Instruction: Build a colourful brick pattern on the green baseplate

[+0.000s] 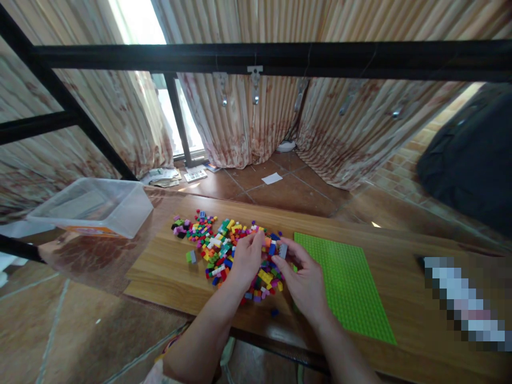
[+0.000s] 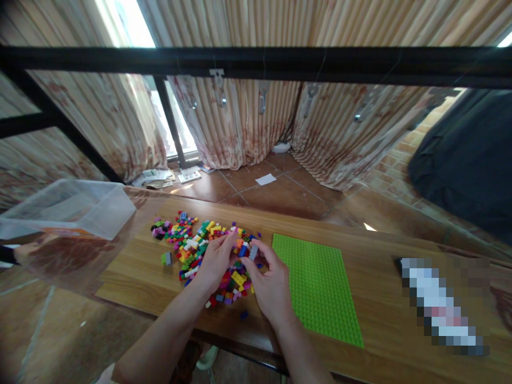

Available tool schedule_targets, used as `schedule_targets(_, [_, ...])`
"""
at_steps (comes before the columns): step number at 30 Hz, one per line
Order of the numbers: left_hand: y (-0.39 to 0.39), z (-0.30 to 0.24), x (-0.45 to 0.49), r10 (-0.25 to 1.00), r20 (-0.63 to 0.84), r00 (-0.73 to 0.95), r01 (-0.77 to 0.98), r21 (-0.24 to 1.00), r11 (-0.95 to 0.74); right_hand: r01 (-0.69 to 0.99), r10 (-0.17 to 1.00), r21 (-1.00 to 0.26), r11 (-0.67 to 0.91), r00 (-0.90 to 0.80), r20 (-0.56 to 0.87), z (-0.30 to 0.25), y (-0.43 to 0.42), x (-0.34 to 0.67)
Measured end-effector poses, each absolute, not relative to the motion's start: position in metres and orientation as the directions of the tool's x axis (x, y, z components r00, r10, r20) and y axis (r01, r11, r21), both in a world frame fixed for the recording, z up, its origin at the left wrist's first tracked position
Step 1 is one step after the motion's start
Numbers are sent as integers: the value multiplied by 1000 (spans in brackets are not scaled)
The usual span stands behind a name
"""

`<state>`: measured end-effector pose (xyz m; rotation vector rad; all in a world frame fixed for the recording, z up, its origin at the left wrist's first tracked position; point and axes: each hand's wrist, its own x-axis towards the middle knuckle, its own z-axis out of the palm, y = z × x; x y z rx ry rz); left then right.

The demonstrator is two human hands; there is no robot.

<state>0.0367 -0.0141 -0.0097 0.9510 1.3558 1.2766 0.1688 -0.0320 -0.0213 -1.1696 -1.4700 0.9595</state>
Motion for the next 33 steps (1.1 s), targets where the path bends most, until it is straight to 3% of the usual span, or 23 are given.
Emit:
schedule_targets(5, [-12,-1,28,937,-192,-291,-151,977,153,341,973,-913,223,-135,187,-26,-30,168])
schedule_targets(11, [-12,-4,27,959,-149,-240,-88,987,132,449,955,-844,293,-174,239,-28,-31,165])
schedule_targets(19, [-17,-4,34,991,-80,-109,45,995,86,393,937,-851,349,-181,300,-17,-31,166])
schedule_targets(25, [-17,-3,36,991,-99,-86,-14,995,98,312,935,-884,349,-177,306,-18,-31,168])
schedule_targets(33, [-13,-6,25,973,-128,-194,-13,992,128,366,940,-866,341,-153,306,-21,-30,168])
